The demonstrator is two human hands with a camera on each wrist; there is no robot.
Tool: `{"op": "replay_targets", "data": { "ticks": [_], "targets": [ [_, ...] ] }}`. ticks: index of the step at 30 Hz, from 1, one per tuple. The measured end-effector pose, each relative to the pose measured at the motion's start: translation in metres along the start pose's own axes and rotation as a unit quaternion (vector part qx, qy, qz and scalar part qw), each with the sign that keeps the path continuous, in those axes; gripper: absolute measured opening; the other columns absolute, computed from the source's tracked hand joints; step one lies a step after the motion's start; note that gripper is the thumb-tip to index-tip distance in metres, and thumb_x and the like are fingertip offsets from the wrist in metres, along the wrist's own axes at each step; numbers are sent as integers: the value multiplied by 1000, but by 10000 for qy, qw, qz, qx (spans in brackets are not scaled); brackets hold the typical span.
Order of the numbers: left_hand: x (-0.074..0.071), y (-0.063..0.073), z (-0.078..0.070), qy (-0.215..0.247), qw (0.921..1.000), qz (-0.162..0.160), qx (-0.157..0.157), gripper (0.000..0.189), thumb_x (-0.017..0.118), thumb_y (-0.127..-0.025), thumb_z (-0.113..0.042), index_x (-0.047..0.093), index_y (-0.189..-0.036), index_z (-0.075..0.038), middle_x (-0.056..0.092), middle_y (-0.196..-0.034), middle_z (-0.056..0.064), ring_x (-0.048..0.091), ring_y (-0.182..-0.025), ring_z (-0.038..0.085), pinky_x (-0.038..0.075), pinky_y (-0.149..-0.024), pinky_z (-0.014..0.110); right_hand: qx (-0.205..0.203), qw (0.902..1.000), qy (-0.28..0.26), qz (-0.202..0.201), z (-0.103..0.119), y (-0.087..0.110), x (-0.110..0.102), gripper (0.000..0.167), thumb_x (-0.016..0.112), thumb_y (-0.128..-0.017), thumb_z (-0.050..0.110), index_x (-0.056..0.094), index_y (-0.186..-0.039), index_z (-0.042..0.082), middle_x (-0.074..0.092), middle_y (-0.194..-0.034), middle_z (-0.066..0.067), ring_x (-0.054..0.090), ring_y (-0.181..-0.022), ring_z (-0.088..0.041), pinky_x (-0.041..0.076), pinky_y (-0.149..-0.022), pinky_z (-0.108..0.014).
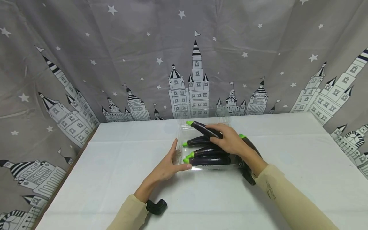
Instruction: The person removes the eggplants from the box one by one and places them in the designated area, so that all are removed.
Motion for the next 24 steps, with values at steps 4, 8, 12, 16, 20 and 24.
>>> {"op": "replay_targets", "data": {
  "ticks": [4,8,12,16,20,24],
  "targets": [
    [0,1,-3,88,10000,-2,9,117,82,-79,-38,-1,-160,-23,19,-160,21,12,-148,37,10,-113,62,15,10000,11,10,4,6,-2,49,60,-96,10,51,-144,11,55,-133,-17,53,-117,-34,43,-95,-56],
    [1,1,-4,166,9999,25,30,117,82,-79,-36,-2,-160,-23,20,-160,21,12,-148,37,9,-114,62,184,9995,-230,73,5,12,-4,50,58,-97,11,49,-146,13,52,-131,-17,52,-116,-34,42,-95,-59],
    [1,1,-3,146,9999,34,17,117,82,-80,-37,-2,-160,-23,19,-160,21,11,-148,37,9,-113,62,301,9983,-500,41,4,17,-7,50,61,-97,14,49,-146,13,51,-131,-18,52,-117,-38,42,-95,-62],
    [2,0,-1,118,9999,23,16,118,82,-80,-38,-2,-160,-22,18,-160,21,11,-148,37,9,-113,62,393,9964,-746,-34,2,21,-10,55,67,-95,18,47,-146,12,48,-135,-18,53,-118,-41,48,-90,-58],
    [1,0,0,55,10000,5,35,119,82,-79,-40,-3,-160,-20,15,-161,20,11,-148,38,9,-113,62,494,9954,-817,-103,-2,27,-13,58,71,-93,23,47,-145,13,47,-131,-17,53,-118,-41,52,-84,-52],
    [1,0,-1,20,10000,14,72,120,82,-79,-42,-3,-160,-20,13,-162,20,11,-148,37,10,-113,62,551,9945,-869,-213,-5,33,-17,57,72,-92,23,49,-144,13,45,-132,-15,51,-120,-43,53,-82,-50]
  ]
}}
Point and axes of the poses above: each hand's wrist, its own y-axis away from the middle knuckle, its own x-axis out of the palm, z = x × y, the point moved 7 cm from there along -y, towards the middle knuckle
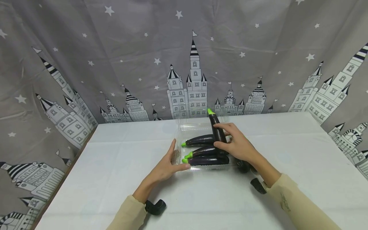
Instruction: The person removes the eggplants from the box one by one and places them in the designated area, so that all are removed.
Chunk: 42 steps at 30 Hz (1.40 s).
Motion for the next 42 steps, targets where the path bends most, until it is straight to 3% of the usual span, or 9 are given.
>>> {"op": "replay_targets", "data": {
  "ticks": [6,15,26,35,42],
  "targets": [
    [0,0,0,-65,10000,-3,9,120,82,-78,-44,-3,-160,-21,14,-162,20,11,-148,37,10,-113,63,-129,9997,-177,-117,0,9,-9,56,72,-91,17,50,-142,9,45,-139,-17,49,-120,-45,55,-80,-48],
    [-1,0,3,-121,9999,-39,-92,119,81,-79,-44,-3,-160,-22,12,-162,19,10,-148,37,9,-113,63,-123,9993,33,-365,-3,20,-28,57,74,-90,17,50,-142,9,46,-138,-16,50,-118,-41,49,-90,-54],
    [-1,0,4,-121,9999,-41,-94,118,81,-79,-43,-2,-160,-21,19,-160,22,12,-147,38,11,-113,63,362,9961,661,-458,-23,40,-56,54,70,-92,22,52,-141,8,49,-135,-18,54,-116,-46,50,-84,-58],
    [1,0,2,-93,9999,4,-98,118,81,-80,-42,-3,-160,-22,19,-160,22,11,-147,38,10,-113,63,679,9912,1054,-429,-48,68,-82,53,67,-94,23,51,-140,4,51,-133,-22,54,-113,-46,46,-84,-61],
    [0,-1,0,-139,9999,-22,-91,117,81,-80,-43,-2,-160,-22,19,-160,23,13,-147,39,12,-112,64,913,9882,1224,-142,-70,75,-89,52,66,-94,21,51,-139,2,49,-136,-27,56,-107,-42,48,-77,-47]
  ]
}}
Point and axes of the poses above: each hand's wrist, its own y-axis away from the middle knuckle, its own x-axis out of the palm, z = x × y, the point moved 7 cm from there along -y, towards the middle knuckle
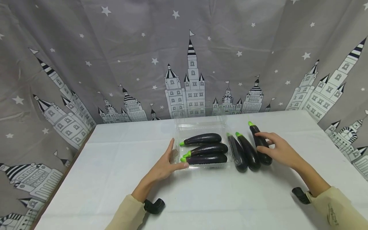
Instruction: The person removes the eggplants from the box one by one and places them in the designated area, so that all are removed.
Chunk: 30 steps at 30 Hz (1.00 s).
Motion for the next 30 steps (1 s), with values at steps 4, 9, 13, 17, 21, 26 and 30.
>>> {"op": "replay_targets", "data": {
  "ticks": [4,9,13,17,21,26,30],
  "targets": [
    [1,0,0,9,10000,24,-11,117,81,-80,-42,-3,-160,-22,18,-160,22,13,-147,38,12,-112,64,118,9997,12,201,-10,0,3,52,66,-93,20,51,-139,0,47,-137,-29,57,-106,-42,49,-73,-42],
    [2,-1,1,29,10000,44,-17,117,81,-81,-42,-3,-160,-22,18,-160,21,13,-147,37,12,-113,62,31,9991,-132,408,-18,1,8,53,68,-92,18,51,-138,-3,47,-137,-32,61,-102,-41,50,-74,-40],
    [2,-1,0,64,10000,56,15,116,80,-81,-41,-3,-160,-22,18,-160,22,14,-147,37,12,-113,61,-81,9987,-137,493,-22,1,10,51,69,-92,18,53,-136,-4,49,-134,-33,62,-101,-41,51,-76,-42],
    [1,-1,0,19,10000,38,17,116,80,-81,-42,-3,-160,-22,17,-160,21,14,-147,37,12,-113,61,-112,9984,-134,541,-23,1,11,50,69,-92,19,55,-134,-4,50,-133,-33,62,-102,-43,51,-79,-45],
    [0,0,0,3,10000,24,3,117,81,-80,-43,-2,-160,-22,17,-161,21,13,-147,37,12,-113,62,-111,9981,-150,585,-24,2,12,51,68,-94,20,54,-135,-5,50,-134,-33,62,-103,-43,50,-83,-49],
    [0,0,-1,30,10000,51,12,118,81,-79,-44,-3,-160,-21,17,-160,22,13,-147,38,11,-113,62,32,9975,-187,679,-24,4,11,52,65,-96,21,52,-138,-6,48,-138,-32,61,-107,-45,51,-86,-55],
    [0,1,-1,12,10000,31,-5,118,81,-79,-44,-2,-160,-21,18,-160,22,12,-147,38,11,-113,62,117,9969,-252,740,-22,7,9,52,65,-95,21,51,-138,-5,50,-136,-32,63,-106,-42,52,-84,-53]
  ]
}}
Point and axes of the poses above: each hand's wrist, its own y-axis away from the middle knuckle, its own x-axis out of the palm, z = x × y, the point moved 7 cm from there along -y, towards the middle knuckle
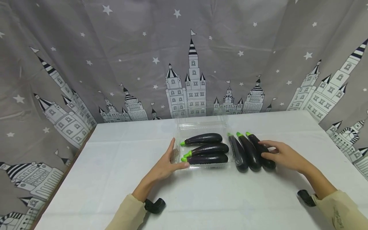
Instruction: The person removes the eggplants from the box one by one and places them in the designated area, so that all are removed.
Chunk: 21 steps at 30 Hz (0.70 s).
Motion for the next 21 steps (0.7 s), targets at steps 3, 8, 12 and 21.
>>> {"op": "replay_targets", "data": {
  "ticks": [3,8,12,21],
  "targets": [
    [-1,0,-1,14,10000,-2,4,118,81,-80,-43,-3,-160,-22,19,-160,23,12,-147,38,11,-113,63,-54,10000,17,-39,1,3,-2,51,65,-94,18,52,-137,-5,54,-131,-32,65,-103,-39,53,-83,-50],
    [-1,0,-2,25,10000,5,27,118,81,-80,-43,-3,-160,-22,19,-160,23,12,-147,39,12,-112,64,-221,9996,88,-180,1,7,-4,47,65,-92,13,54,-133,-7,64,-116,-26,67,-95,-33,53,-76,-39],
    [0,0,-1,-25,10000,-8,23,117,81,-80,-43,-2,-160,-21,18,-160,22,12,-147,38,12,-113,63,-222,9994,143,-234,2,7,-4,45,65,-91,11,56,-131,-8,65,-113,-24,67,-95,-32,52,-75,-38],
    [0,0,-1,-5,10000,-22,36,117,81,-80,-41,-2,-160,-22,20,-159,23,13,-147,38,13,-113,62,-214,9991,209,-308,2,4,-2,45,66,-91,10,56,-130,-9,63,-119,-26,65,-100,-35,52,-77,-41]
  ]
}}
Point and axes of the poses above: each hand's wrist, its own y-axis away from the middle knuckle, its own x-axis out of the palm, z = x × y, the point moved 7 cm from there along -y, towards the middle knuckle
